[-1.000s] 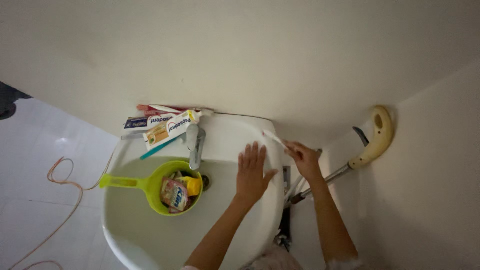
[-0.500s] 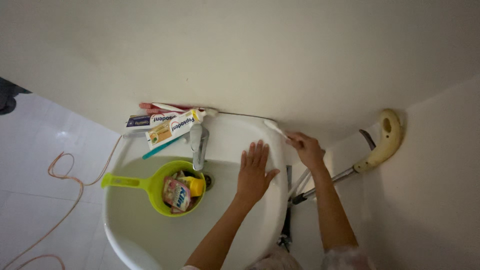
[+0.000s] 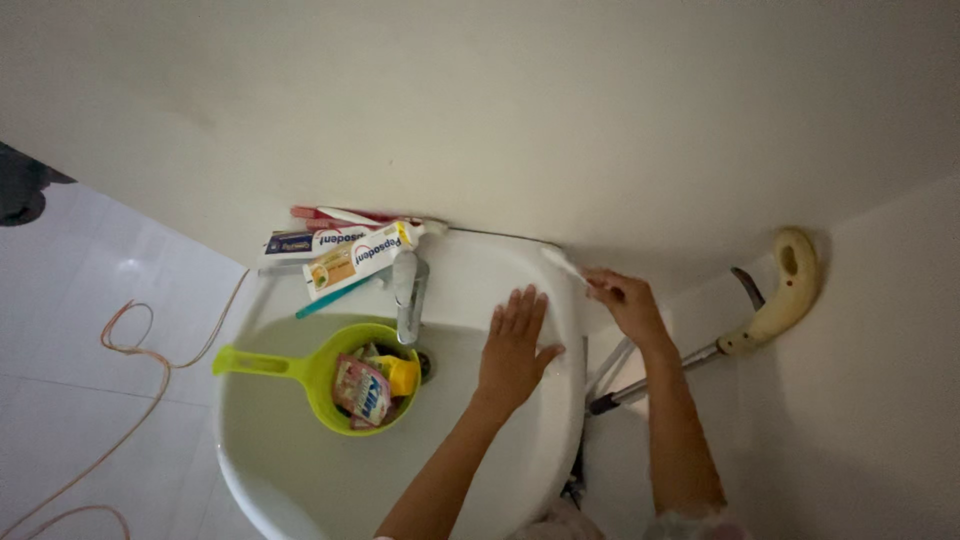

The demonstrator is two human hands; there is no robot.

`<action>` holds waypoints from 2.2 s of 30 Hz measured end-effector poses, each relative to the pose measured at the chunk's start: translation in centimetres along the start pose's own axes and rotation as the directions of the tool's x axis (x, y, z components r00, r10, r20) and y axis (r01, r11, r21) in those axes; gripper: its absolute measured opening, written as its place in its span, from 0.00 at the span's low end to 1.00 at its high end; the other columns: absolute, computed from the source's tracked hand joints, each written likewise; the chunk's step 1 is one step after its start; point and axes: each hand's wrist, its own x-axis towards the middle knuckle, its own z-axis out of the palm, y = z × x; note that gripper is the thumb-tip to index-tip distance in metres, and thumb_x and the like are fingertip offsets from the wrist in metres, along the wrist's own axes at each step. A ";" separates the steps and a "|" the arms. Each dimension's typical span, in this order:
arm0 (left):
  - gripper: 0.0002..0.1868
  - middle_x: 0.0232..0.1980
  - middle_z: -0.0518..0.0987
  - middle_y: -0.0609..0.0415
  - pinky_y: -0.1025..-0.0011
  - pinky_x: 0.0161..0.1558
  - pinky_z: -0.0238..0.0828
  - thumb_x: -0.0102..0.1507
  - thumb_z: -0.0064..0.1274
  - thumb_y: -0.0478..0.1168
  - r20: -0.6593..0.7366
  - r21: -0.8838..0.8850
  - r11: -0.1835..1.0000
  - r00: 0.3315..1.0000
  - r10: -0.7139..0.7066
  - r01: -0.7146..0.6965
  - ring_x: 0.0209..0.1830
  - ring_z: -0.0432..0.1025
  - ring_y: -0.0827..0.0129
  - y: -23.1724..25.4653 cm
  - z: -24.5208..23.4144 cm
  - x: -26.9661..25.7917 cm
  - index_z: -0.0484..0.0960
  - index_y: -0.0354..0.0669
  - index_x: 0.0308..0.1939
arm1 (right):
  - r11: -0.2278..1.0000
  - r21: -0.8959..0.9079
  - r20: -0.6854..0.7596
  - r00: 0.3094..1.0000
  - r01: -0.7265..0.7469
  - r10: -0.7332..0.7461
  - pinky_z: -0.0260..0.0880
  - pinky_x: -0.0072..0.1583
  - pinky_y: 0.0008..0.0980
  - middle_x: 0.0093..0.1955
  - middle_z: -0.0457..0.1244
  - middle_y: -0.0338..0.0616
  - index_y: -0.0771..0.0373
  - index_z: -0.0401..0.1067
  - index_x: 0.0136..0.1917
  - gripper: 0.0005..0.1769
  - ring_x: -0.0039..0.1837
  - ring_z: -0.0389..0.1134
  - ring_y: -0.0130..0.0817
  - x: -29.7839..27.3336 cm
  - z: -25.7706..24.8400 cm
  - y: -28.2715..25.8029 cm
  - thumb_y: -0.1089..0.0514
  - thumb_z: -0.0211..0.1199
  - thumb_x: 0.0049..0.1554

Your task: The person cleans the outer rim and underside of a sink by hand with a white cloth, moving objects like a green bucket and toiletries aside to reach different areas.

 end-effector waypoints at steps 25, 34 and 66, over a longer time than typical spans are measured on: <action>0.46 0.82 0.46 0.41 0.49 0.77 0.37 0.67 0.45 0.62 -0.093 0.094 0.995 0.995 0.023 -0.014 0.83 0.40 0.51 -0.7 0.0 0.7 0.51 0.37 0.78 | 0.987 0.116 -0.105 0.989 0.114 -0.102 0.69 0.48 0.28 0.52 0.71 0.31 0.50 0.74 0.66 0.20 0.43 0.68 0.24 -1.7 1.5 -1.1 0.58 0.61 0.60; 0.48 0.83 0.44 0.42 0.47 0.76 0.36 0.65 0.46 0.66 -0.022 0.066 0.998 1.000 0.021 -0.019 0.83 0.38 0.51 -1.5 -0.7 0.7 0.50 0.40 0.79 | 0.986 0.075 0.078 0.987 -0.147 0.142 0.72 0.53 0.31 0.48 0.72 0.38 0.53 0.76 0.65 0.21 0.46 0.69 0.27 -7.4 -1.0 1.1 0.59 0.65 0.58; 0.47 0.83 0.46 0.44 0.46 0.77 0.33 0.65 0.42 0.69 -0.022 0.107 0.994 1.000 0.002 0.001 0.83 0.38 0.52 -1.0 -1.3 0.0 0.51 0.46 0.80 | 0.998 -0.019 -0.125 0.990 -0.063 0.060 0.69 0.49 0.28 0.50 0.71 0.39 0.50 0.72 0.69 0.22 0.46 0.70 0.26 -5.1 2.3 -1.5 0.61 0.56 0.63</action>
